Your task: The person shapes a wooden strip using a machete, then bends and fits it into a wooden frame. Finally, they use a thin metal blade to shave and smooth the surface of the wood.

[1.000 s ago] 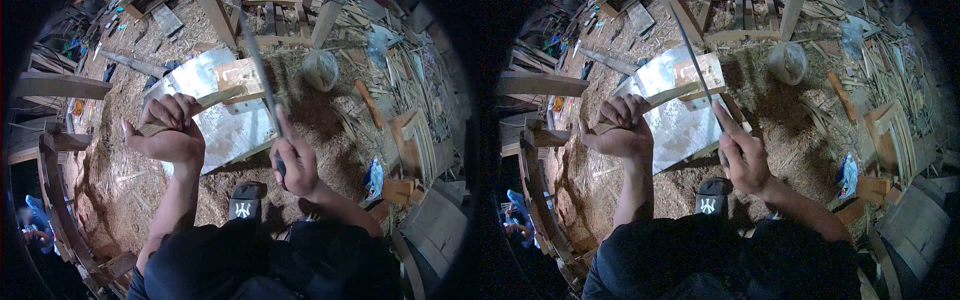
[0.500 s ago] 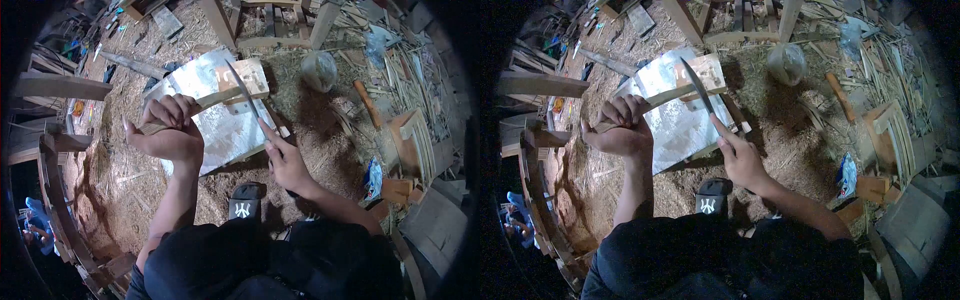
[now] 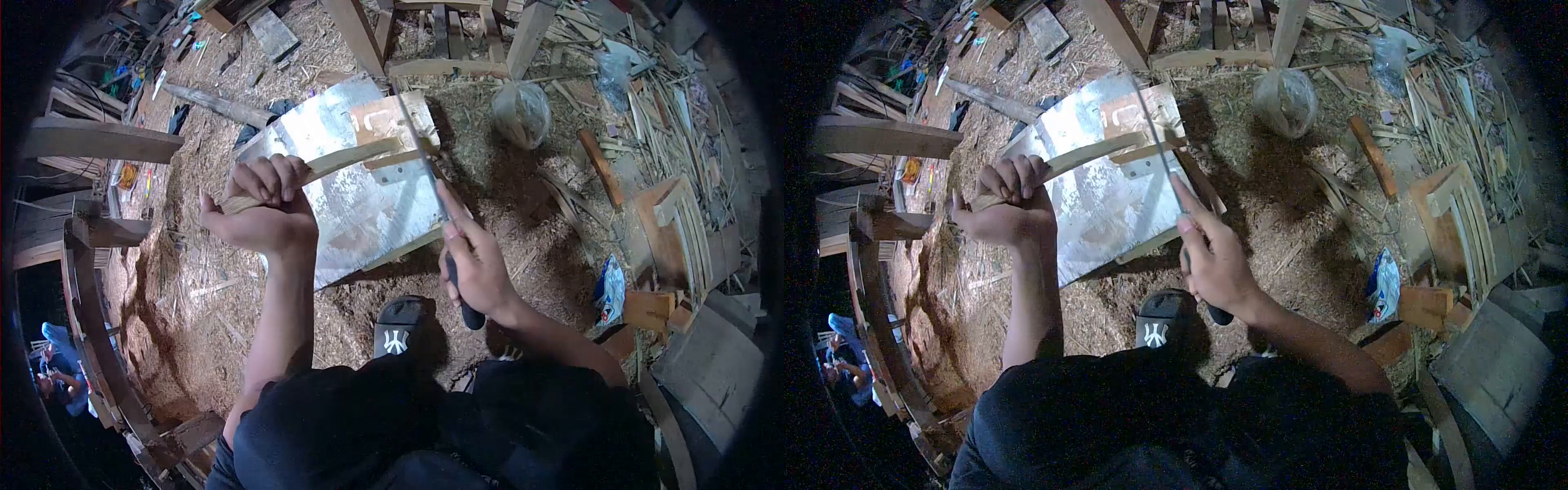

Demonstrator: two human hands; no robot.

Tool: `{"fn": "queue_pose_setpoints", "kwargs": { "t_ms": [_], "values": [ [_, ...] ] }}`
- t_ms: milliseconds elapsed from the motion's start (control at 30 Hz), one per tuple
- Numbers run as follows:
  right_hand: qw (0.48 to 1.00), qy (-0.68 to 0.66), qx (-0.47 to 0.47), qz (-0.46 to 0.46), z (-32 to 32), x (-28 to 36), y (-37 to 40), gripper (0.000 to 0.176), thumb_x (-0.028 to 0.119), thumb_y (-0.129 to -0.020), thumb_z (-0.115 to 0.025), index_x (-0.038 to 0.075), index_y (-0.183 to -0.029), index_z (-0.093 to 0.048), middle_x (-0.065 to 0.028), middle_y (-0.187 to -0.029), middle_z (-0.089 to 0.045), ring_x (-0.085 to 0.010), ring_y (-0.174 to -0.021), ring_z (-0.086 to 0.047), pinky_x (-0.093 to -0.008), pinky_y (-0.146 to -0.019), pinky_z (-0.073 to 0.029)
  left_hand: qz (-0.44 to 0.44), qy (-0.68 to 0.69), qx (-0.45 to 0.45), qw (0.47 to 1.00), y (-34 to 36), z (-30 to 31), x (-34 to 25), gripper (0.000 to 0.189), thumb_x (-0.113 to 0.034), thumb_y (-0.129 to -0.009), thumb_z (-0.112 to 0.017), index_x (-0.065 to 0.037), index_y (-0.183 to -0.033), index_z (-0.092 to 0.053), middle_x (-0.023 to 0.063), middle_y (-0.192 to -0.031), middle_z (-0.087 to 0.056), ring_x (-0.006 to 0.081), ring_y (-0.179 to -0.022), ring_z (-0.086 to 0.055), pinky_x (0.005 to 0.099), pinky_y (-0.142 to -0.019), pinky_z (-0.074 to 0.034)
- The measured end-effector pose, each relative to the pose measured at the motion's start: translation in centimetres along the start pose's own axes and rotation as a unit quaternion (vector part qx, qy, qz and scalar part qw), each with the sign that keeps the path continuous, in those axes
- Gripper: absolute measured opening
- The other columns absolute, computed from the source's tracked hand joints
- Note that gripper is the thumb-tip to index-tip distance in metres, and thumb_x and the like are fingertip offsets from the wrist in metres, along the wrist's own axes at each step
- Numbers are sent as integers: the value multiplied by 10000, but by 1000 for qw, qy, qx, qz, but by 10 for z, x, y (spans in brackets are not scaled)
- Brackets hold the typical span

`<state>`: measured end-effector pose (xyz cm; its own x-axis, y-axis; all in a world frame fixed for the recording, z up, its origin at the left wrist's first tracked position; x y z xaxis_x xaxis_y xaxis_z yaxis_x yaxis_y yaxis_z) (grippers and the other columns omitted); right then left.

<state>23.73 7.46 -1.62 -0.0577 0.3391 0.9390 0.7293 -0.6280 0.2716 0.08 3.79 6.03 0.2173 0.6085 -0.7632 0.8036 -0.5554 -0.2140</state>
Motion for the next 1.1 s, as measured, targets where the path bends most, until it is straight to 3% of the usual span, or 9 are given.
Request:
{"fn": "queue_pose_setpoints", "kwargs": {
  "t_ms": [267,433,467,567,600,700,900,967,1100],
  "values": [
    [998,40,-22,48,8,14,-4,506,160,-1063,-364,141,-1563,-286,-4,-655,-463,-62,-495,-443,-234,-421,-436,58,66,-38,995,-23,37,5,555,-525,-930,-205,-112,-563,-252,34,-498,-216,187,-467,-249,351,-544,-288],
    [943,188,-29,273,-4,12,-12,526,107,-1034,-367,99,-1555,-294,-142,-860,-665,-102,-531,-495,-301,-519,-465,40,32,-47,998,-15,19,0,586,-553,-937,-203,-110,-558,-254,30,-480,-210,178,-452,-214,350,-538,-302],
    [978,201,11,55,0,7,-14,523,104,-1032,-378,92,-1549,-304,-245,-1163,-678,-117,-532,-503,-302,-554,-470,35,24,-50,998,-13,16,0,587,-557,-936,-204,-110,-558,-253,30,-479,-213,179,-452,-217,350,-539,-297],
    [978,207,-2,-1,-6,2,-10,517,113,-1035,-389,96,-1546,-315,-235,-1138,-691,-113,-528,-484,-295,-539,-450,28,18,-31,999,-6,8,0,587,-564,-933,-214,-111,-562,-248,31,-479,-216,177,-454,-227,347,-544,-289],
    [991,127,-20,48,-8,3,-11,506,135,-1043,-406,96,-1542,-330,-111,-785,-648,-88,-533,-448,-288,-520,-425,29,15,-33,999,-3,9,0,587,-564,-933,-214,-111,-562,-248,31,-479,-216,177,-454,-227,347,-544,-289],
    [991,122,-28,56,-1,12,-7,501,126,-1041,-407,90,-1537,-342,-64,-724,-604,-78,-532,-445,-284,-513,-430,19,27,15,999,-4,3,-3,549,-521,-927,-245,-111,-562,-249,35,-494,-229,184,-465,-251,344,-554,-277],
    [952,170,-45,249,-1,7,-4,504,116,-1029,-420,95,-1528,-355,-214,-1083,-707,-116,-540,-564,-285,-543,-478,14,8,1,1000,1,-1,-1,593,-572,-938,-223,-113,-565,-252,34,-479,-227,180,-459,-249,352,-563,-297],
    [969,236,-22,76,-4,1,-5,521,103,-1025,-413,122,-1540,-335,-236,-1083,-698,-153,-537,-568,-317,-565,-488,19,-21,1,1000,2,-4,-2,595,-576,-940,-223,-113,-566,-257,35,-481,-231,183,-463,-261,361,-574,-312],
    [990,132,-15,50,-2,12,-5,536,102,-1031,-397,148,-1558,-304,-230,-1044,-699,-135,-518,-505,-316,-555,-459,2,-15,25,1000,5,-6,0,597,-571,-944,-218,-111,-566,-268,37,-483,-238,188,-466,-275,372,-587,-329]
  ]
}}
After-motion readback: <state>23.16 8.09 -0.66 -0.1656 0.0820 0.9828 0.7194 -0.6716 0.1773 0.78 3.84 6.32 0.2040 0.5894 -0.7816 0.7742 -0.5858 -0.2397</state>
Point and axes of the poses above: each hand's wrist, its own y-axis away from the middle knuckle, its own z-axis out of the back of the hand, x = y × z, the point moved 2 cm from there along -y, towards the middle knuckle
